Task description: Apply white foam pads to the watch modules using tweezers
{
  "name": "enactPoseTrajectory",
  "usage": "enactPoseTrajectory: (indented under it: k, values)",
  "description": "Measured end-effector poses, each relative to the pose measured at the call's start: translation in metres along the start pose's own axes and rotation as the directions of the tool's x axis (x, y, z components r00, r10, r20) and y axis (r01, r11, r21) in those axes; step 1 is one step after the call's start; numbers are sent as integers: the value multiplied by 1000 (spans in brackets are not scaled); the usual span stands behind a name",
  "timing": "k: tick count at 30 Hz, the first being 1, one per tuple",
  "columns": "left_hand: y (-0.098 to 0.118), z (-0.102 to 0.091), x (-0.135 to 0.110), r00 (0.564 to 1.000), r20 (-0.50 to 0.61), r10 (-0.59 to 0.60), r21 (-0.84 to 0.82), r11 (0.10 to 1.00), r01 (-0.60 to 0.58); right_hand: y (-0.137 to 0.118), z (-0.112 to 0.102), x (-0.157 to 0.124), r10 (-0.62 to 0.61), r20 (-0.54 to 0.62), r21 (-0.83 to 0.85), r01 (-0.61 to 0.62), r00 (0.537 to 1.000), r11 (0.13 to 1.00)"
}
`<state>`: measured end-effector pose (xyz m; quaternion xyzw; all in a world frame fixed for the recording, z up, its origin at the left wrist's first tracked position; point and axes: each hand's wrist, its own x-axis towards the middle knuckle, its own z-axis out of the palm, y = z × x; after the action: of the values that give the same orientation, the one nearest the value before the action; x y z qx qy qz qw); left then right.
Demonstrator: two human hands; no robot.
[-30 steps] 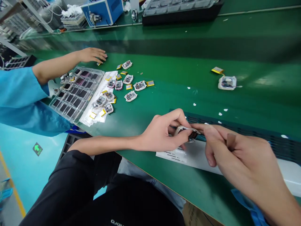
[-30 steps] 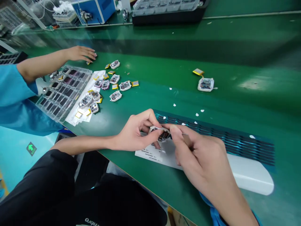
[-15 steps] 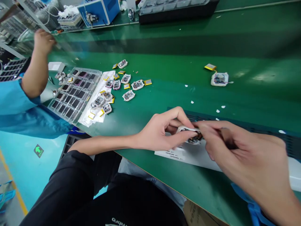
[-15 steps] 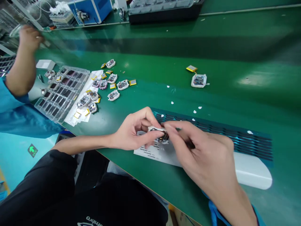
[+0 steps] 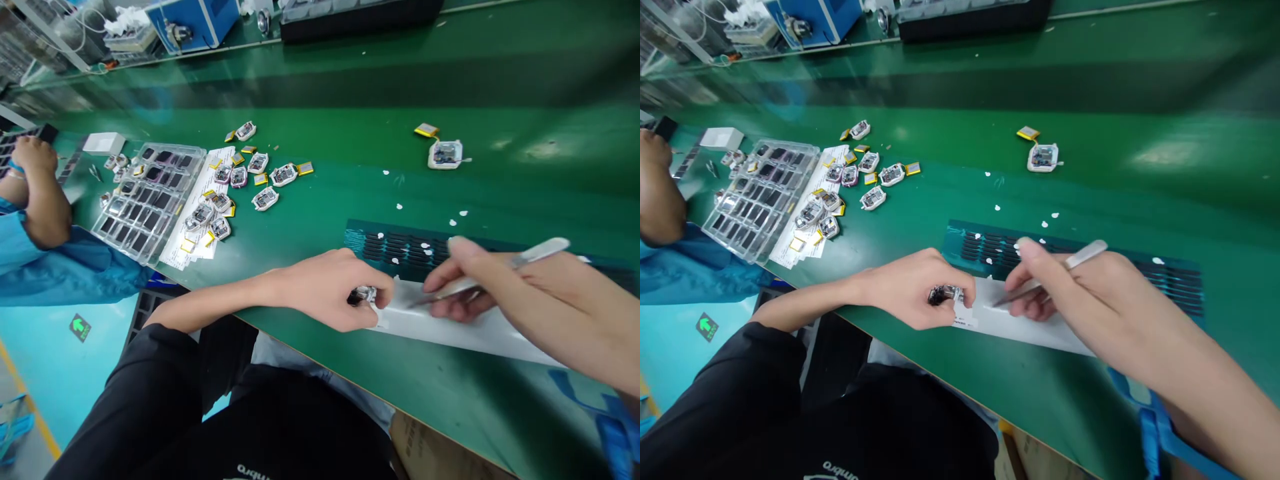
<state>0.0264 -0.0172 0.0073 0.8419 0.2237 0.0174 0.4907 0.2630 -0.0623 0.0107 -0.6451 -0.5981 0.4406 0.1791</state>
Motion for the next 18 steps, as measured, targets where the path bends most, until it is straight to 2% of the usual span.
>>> enactPoseTrajectory:
  k: [2, 4, 10, 18]
  values:
    - [1, 1, -1, 998, 45, -46, 89, 995, 42, 2, 0, 3, 16, 179, -4, -16, 984, 1000]
    - [1, 2, -1, 996, 51, -73, 151, 986, 65, 4, 2, 6, 31, 259, -28, -24, 965, 999]
    - [0, 5, 0, 995, 46, -88, 199, 977, 77, 9, 6, 10, -31, 363, -15, 39, 931, 999]
    - [5, 4, 0, 991, 56, -121, 223, 969, 106, 5, 12, 17, 6, 465, 32, -24, 885, 999]
